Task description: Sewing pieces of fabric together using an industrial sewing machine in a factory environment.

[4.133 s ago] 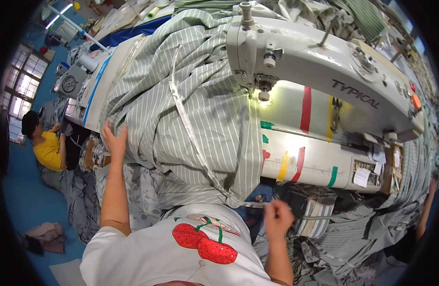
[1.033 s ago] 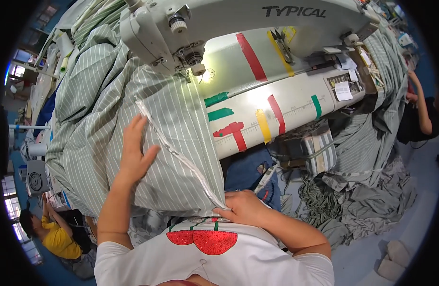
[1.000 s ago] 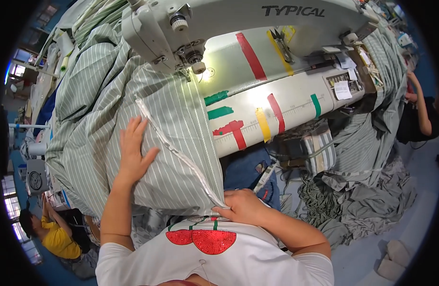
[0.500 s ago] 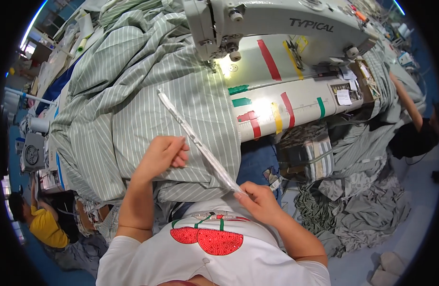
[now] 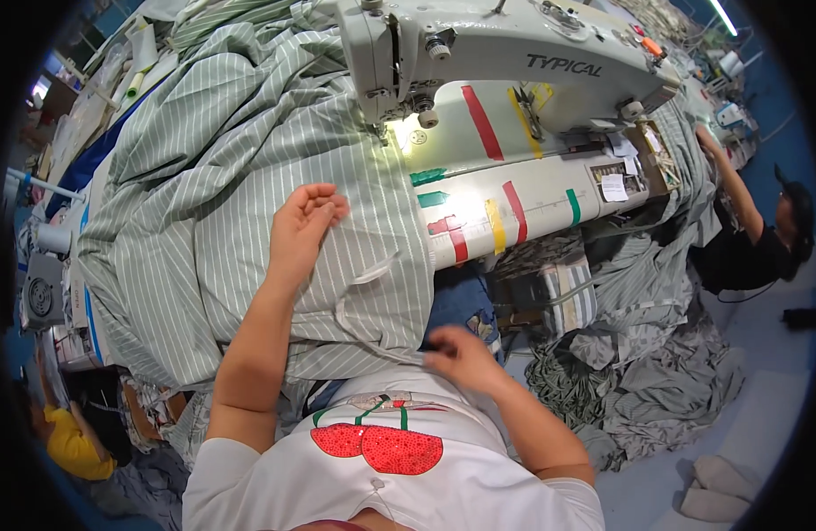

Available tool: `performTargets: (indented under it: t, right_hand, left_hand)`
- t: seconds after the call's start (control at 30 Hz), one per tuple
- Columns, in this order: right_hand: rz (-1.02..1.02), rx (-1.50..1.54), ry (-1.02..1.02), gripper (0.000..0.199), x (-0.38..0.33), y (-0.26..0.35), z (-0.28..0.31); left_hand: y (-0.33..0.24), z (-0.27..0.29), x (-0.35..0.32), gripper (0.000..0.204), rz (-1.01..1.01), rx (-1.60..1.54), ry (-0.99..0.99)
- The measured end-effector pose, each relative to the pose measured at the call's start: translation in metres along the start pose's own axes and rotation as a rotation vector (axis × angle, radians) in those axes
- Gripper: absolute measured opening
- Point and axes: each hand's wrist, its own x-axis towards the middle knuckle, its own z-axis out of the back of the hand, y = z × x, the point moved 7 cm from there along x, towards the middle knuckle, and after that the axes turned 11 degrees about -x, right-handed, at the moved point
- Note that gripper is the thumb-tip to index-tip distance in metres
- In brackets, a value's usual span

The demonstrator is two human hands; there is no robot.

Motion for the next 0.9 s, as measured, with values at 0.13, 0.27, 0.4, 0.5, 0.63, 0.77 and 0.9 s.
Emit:
performTargets:
  t: [0.13, 0.27, 0.4, 0.5, 0.63, 0.77, 0.9]
  right_hand:
    - [-0.033, 0.37, -0.355, 0.022, 0.051, -0.01, 0.005]
    - [-0.167, 0.577, 0.076, 0.024, 0.069, -0.005, -0.025]
    - [-0.161, 0.698, 0.342, 0.023, 0.043, 0.014, -0.042]
    - [-0.145, 0.625, 0.319, 0.023, 0.03, 0.019, -0.042]
    - [-0.066, 0.575, 0.297, 0.021, 0.014, 0.031, -0.038]
    - [0.134, 0.398, 0.238, 0.017, 0.006, 0.041, -0.014]
    - [0.357, 0.187, 0.195, 0.011, 0.004, 0.044, 0.015]
  left_hand:
    - [-0.022, -0.01, -0.013, 0.041, -0.39, 0.767, 0.051]
    - [-0.03, -0.004, -0.016, 0.05, -0.508, 1.244, 0.1]
    - [-0.042, 0.028, 0.001, 0.053, -0.473, 1.321, 0.083]
    - [-0.049, 0.027, 0.009, 0.05, -0.521, 1.349, 0.045]
    - [-0.044, -0.023, 0.02, 0.043, -0.525, 1.251, 0.148]
    - [-0.035, -0.083, 0.04, 0.037, -0.601, 1.177, 0.346]
    - [-0.022, -0.103, 0.052, 0.033, -0.72, 1.279, 0.474]
